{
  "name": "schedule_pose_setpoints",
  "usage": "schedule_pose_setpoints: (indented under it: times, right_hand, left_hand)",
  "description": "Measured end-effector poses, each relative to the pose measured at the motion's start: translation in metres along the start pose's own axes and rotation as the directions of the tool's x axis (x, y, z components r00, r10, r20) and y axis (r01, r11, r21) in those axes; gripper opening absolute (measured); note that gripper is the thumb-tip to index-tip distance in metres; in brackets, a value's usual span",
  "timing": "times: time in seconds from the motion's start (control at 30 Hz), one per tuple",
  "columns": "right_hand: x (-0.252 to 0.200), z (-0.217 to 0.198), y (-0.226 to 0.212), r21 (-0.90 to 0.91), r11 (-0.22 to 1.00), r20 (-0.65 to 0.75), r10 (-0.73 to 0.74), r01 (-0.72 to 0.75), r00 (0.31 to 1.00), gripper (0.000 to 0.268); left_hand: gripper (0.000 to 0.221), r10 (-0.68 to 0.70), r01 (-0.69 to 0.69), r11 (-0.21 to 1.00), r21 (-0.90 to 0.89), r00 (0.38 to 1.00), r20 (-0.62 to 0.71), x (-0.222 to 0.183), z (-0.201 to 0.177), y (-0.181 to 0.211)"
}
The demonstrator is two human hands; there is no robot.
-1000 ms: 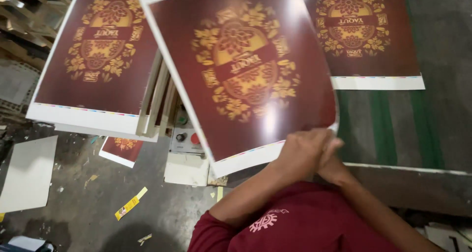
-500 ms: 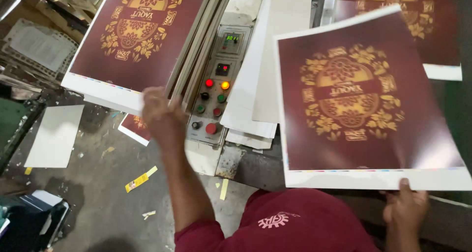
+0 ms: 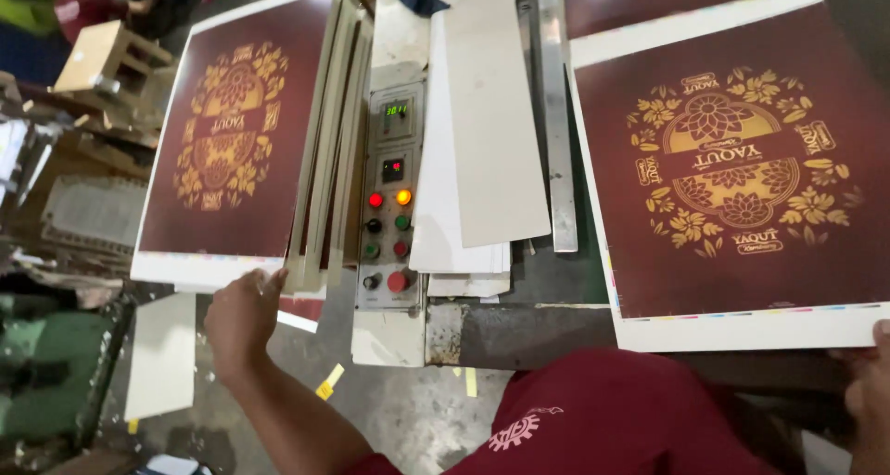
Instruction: Manually feeding printed packaging sheets from a stack onto a machine processing area.
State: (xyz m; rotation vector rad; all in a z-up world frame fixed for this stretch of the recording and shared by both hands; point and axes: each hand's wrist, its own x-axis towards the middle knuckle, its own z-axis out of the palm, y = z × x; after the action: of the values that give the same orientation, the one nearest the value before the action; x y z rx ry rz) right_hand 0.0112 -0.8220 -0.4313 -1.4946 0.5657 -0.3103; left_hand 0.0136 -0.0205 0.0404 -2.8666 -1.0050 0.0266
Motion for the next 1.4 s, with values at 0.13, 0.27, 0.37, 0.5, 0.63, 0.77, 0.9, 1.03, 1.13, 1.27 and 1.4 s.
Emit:
schedule_pose_setpoints:
  times: [0.13, 0.27, 0.37, 0.5, 0.63, 0.77, 0.9, 1.03, 1.13, 1.27, 1.4]
  right_hand:
    - [-0.019, 0.019, -0.020, -0.028, 1.000, 0.019, -0.004, 0.005, 1.000, 0.034]
    - [-0.041, 0.084, -0.106, -0.033, 0.999, 0.024, -0.021, 0.021, 1.000, 0.024]
    - [-0.028, 0.117, -0.125, 0.024, 1.000, 0.033, -0.007, 0.006, 0.999, 0.025]
    - [0.001, 0.141, -0.126, 0.116, 0.993, 0.127, -0.027, 0.013, 0.992, 0.027]
    - [0.016, 0.160, -0.157, 0.068, 0.996, 0.155, 0.049, -0.060, 0.987, 0.029]
    - [0.012, 0.158, -0.167, -0.035, 0.970, 0.178, 0.242, -0.240, 0.954, 0.044]
    - [-0.031, 0.176, -0.201, -0.232, 0.917, 0.257, 0.380, -0.325, 0.888, 0.049]
    - [-0.050, 0.214, -0.171, -0.228, 0.945, 0.522, 0.322, -0.235, 0.789, 0.049]
    - [-0.083, 0.244, -0.189, -0.229, 0.967, 0.806, 0.251, -0.108, 0.537, 0.052]
    - [-0.090, 0.258, -0.137, -0.115, 0.959, 0.930, 0.012, 0.258, 0.367, 0.037]
    - [-0.074, 0.241, -0.080, 0.038, 0.958, 0.805, -0.198, 0.284, 0.560, 0.019]
  left_hand:
    - [0.033, 0.198, -0.217, 0.976, -0.032, 0.933, -0.299, 0.014, 0.019, -0.022]
    - [0.032, 0.156, -0.063, 0.976, 0.208, 0.869, -0.469, 0.013, 0.008, -0.017]
    - [0.033, 0.194, -0.055, 0.968, 0.245, 0.781, -0.594, 0.007, -0.001, -0.005]
    - [0.030, 0.186, -0.171, 0.982, 0.083, 0.777, -0.601, 0.005, 0.001, 0.019]
    - [0.027, 0.230, -0.298, 0.955, 0.005, 0.725, -0.649, -0.025, -0.005, 0.080]
    - [0.014, 0.273, -0.618, 0.673, -0.406, 0.718, -0.640, -0.067, -0.018, 0.147]
    - [0.013, 0.309, -0.590, 0.366, -0.720, 0.807, -0.504, -0.103, -0.006, 0.209]
    - [0.012, 0.362, -0.605, 0.311, -0.733, 0.788, -0.498, -0.147, 0.004, 0.281]
    - [0.010, 0.401, -0.729, 0.220, -0.648, 0.673, -0.621, -0.174, 0.026, 0.325]
    - [0.010, 0.453, -0.762, 0.194, -0.618, 0.629, -0.632, -0.207, 0.047, 0.358]
    - [0.022, 0.605, -0.835, 0.082, -0.545, 0.476, -0.639, -0.223, 0.036, 0.358]
